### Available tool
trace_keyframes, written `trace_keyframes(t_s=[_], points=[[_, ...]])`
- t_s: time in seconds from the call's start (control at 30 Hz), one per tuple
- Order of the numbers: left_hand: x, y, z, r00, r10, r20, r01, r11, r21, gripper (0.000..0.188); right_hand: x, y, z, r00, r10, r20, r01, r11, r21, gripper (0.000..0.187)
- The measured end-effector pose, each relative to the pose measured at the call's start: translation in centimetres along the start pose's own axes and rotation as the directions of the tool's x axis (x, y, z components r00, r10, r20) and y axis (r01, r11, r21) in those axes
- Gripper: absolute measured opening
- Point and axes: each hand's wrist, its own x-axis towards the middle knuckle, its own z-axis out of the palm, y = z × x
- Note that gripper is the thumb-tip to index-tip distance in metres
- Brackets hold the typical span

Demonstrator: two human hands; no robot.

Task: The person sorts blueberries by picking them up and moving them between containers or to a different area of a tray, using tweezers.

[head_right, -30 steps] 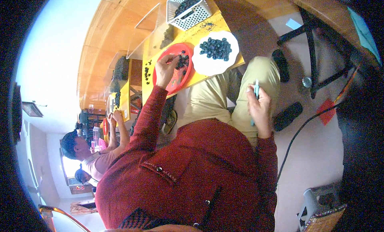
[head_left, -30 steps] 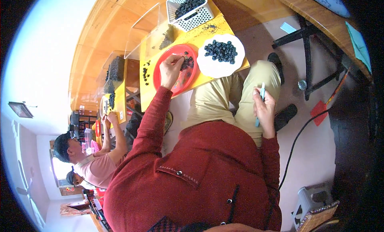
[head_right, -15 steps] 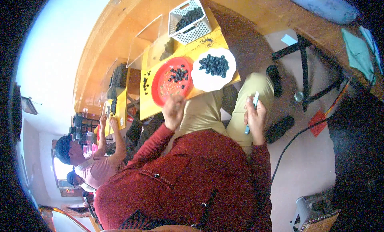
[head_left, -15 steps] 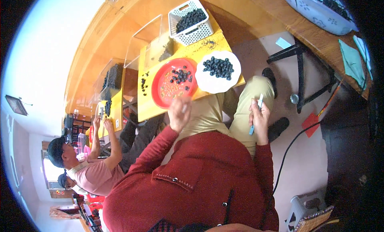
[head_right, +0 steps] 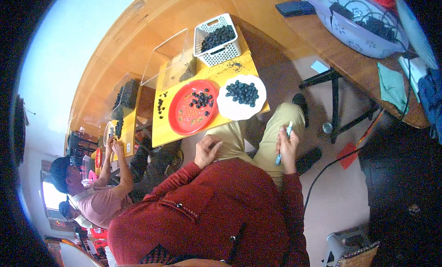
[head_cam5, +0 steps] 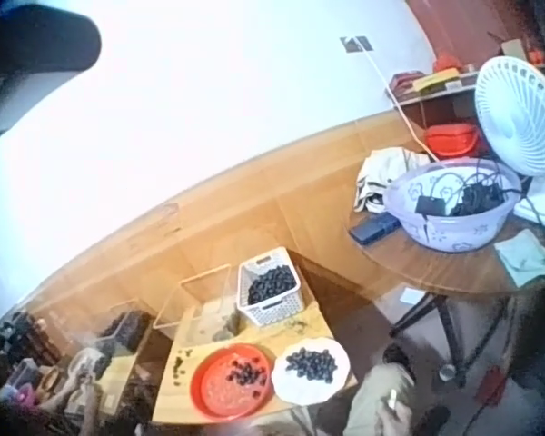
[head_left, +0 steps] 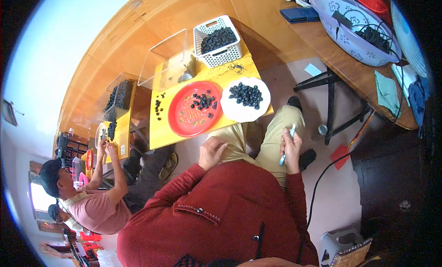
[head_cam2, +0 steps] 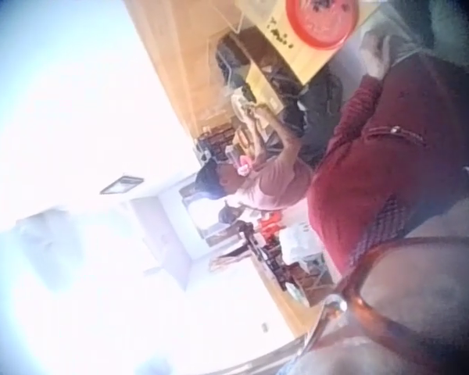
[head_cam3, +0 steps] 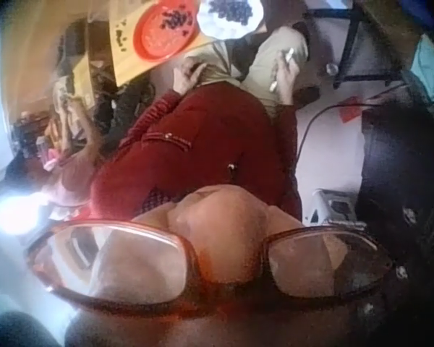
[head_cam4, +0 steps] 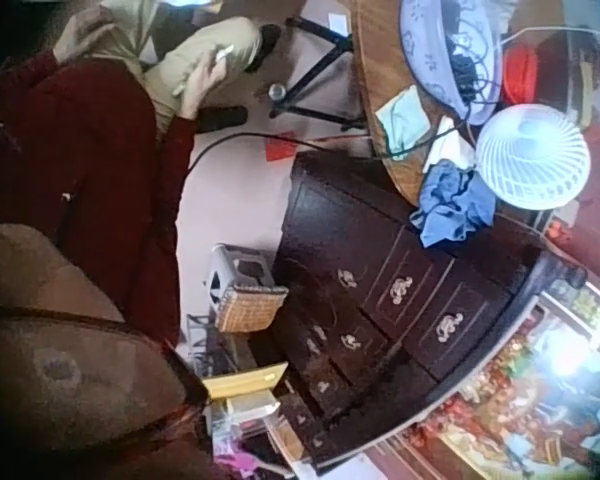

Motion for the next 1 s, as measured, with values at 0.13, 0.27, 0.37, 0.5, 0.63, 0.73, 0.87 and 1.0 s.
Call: trace_keyframes(t_s=[0.13, 0.27, 0.37, 0.5, 0.63, 0.73, 0.87, 1.0], points=[[0.1, -0.5, 0.2, 0.997, -0.068, -0.022, 0.068, 0.998, 0.012, 0.016, 0.4, 0.3, 0.0, 0.999, 0.031, 0.011, -0.031, 0.999, -0.014, 0.028], [0.1, -1.1, 0.2, 0.994, -0.111, -0.006, 0.11, 0.993, -0.035, 0.019, 0.8, 0.4, 0.4, 1.0, 0.018, 0.001, -0.018, 0.999, -0.051, 0.028], [0.1, -1.8, 0.4, 0.995, -0.1, -0.013, 0.099, 0.994, -0.041, 0.019, 1.4, 0.7, 0.7, 0.999, 0.035, 0.012, -0.035, 0.999, -0.039, 0.027], [-0.3, -3.1, 0.7, 0.994, -0.108, -0.009, 0.107, 0.992, -0.065, 0.021, 1.5, 0.7, 1.6, 0.999, 0.03, -0.03, -0.031, 0.999, -0.044, 0.029], [-0.4, -3.7, 0.6, 0.996, -0.088, -0.034, 0.085, 0.993, -0.084, 0.022, 1.6, 0.7, 2.3, 0.999, 0.034, -0.019, -0.035, 0.998, -0.06, 0.028], [-0.4, -3.2, 0.1, 0.999, -0.003, -0.047, 0.001, 0.999, -0.038, 0.023, 1.4, 0.7, 2.9, 0.993, 0.092, -0.068, -0.097, 0.992, -0.076, 0.028], [1.1, -1.8, -0.3, 0.992, 0.124, 0.027, -0.119, 0.983, -0.14, 0.016, 1.7, 1.1, 3.2, 0.996, 0.081, -0.043, -0.085, 0.992, -0.088, 0.026], [3.8, -1.1, -0.2, 0.963, 0.267, 0.019, -0.261, 0.952, -0.16, 0.014, 1.9, 1.4, 4.3, 0.991, 0.101, -0.087, -0.111, 0.986, -0.126, 0.025]])
